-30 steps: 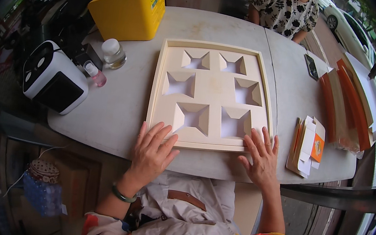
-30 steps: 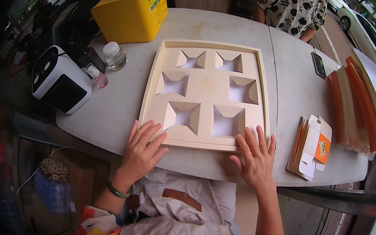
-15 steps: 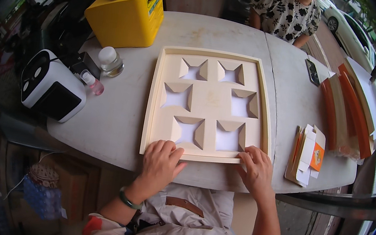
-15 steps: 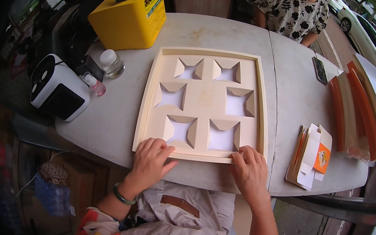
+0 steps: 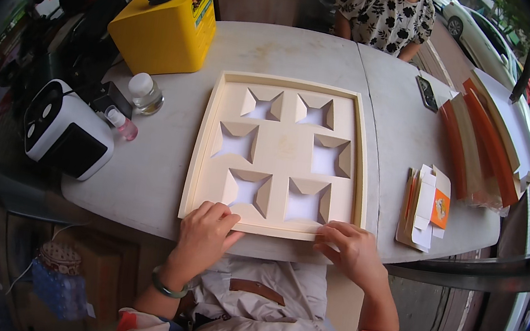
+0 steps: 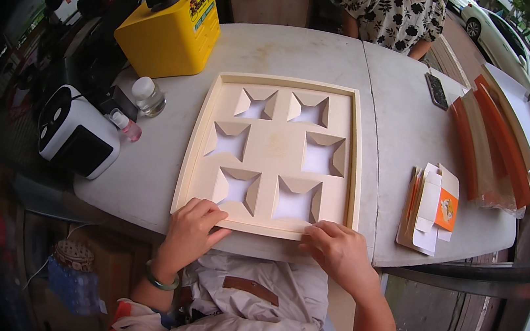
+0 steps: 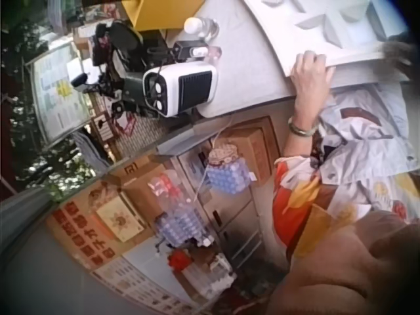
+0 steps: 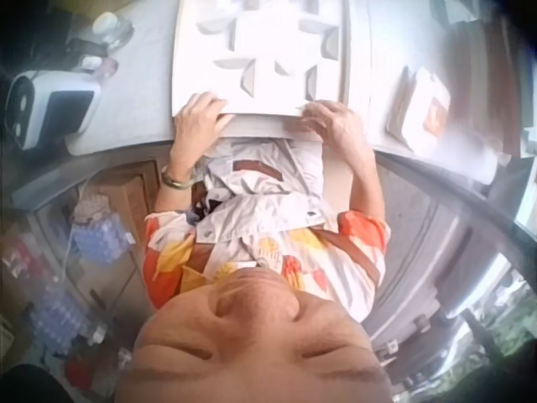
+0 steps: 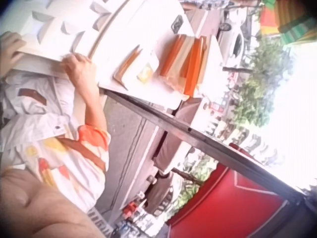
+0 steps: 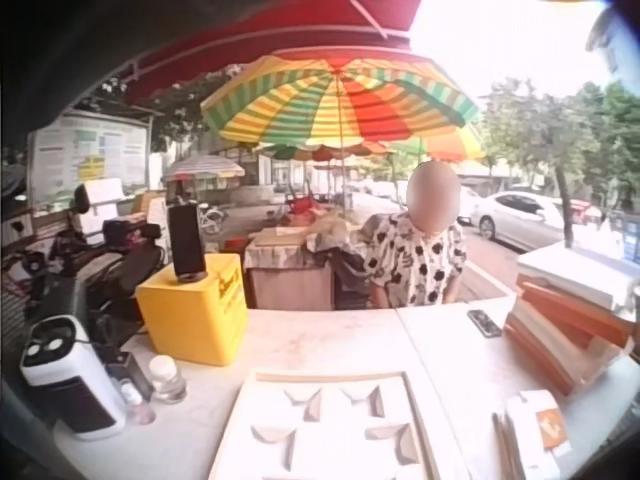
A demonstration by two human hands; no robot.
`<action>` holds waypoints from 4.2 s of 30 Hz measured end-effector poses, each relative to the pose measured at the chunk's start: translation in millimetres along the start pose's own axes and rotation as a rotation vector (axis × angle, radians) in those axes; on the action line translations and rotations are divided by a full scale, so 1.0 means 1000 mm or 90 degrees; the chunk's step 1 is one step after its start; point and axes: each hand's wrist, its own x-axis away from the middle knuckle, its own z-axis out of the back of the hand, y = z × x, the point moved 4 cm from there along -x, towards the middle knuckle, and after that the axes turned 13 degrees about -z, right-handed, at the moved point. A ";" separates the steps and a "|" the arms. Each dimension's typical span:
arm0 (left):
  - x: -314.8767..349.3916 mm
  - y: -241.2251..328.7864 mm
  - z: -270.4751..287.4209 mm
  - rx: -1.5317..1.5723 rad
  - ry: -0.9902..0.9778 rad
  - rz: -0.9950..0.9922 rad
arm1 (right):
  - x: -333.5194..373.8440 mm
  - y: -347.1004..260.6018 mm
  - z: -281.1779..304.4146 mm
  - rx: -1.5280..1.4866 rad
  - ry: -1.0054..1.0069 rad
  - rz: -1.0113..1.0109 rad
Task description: The person folds a flat white cardboard sheet with pre-cut star-shaped compartments into a tray and places it into a wooden frame. Then the person folds small orange and white paper boxes and places them into the compartments of the tray.
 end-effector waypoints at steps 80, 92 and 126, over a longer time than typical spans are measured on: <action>-0.038 -0.184 -0.029 0.207 0.142 0.267 | -0.126 0.148 -0.048 -0.563 0.063 -0.344; -0.039 -0.174 -0.027 0.563 0.241 0.337 | -0.111 0.116 -0.019 -0.594 0.089 -0.358; -0.109 -0.200 -0.039 0.006 0.044 0.366 | -0.178 0.132 -0.038 -0.192 0.104 -0.367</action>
